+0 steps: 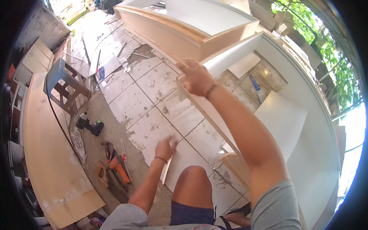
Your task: The person applies a finishing strip to the edge of a wooden cabinet, sands the edge smooth with a block, and uses a pencil and straightedge to mark a second piece of wood before cutting it with scissors.
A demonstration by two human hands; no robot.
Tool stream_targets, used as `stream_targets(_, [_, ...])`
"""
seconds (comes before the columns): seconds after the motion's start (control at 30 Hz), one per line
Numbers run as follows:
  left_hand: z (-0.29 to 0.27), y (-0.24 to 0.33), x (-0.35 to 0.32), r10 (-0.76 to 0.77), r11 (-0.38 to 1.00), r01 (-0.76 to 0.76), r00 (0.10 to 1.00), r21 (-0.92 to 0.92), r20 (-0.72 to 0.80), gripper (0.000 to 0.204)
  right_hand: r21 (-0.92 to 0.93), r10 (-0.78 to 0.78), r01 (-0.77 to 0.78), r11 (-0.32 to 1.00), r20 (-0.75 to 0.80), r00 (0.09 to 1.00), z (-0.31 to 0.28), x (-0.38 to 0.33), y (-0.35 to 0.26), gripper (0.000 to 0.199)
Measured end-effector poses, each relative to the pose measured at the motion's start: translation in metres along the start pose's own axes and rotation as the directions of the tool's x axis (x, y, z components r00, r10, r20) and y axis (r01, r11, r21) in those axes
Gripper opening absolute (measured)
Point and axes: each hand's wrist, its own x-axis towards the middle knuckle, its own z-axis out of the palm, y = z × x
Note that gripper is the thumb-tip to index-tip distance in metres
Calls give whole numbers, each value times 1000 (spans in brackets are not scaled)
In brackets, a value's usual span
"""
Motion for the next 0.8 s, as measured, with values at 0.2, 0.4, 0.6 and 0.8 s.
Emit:
stream_targets(0.2, [-106, 104, 119, 607, 784, -543, 572, 301, -552, 42, -76, 537, -532, 843, 91, 839, -44, -127, -44, 71])
stream_targets(0.4, [-120, 134, 170, 387, 856, -343, 921, 386, -40, 22, -102, 634, -628, 772, 191, 749, -41, -124, -44, 67])
stream_targets(0.6, [-79, 101, 234, 741, 576, -617, 671, 537, -25, 26, -114, 565, -553, 825, 200, 801, -41, -147, -17, 30])
stream_targets(0.8, [-121, 14, 346, 785, 555, -699, 620, 450, -5, 43, -99, 388, -451, 887, -370, 844, -42, -165, -49, 57])
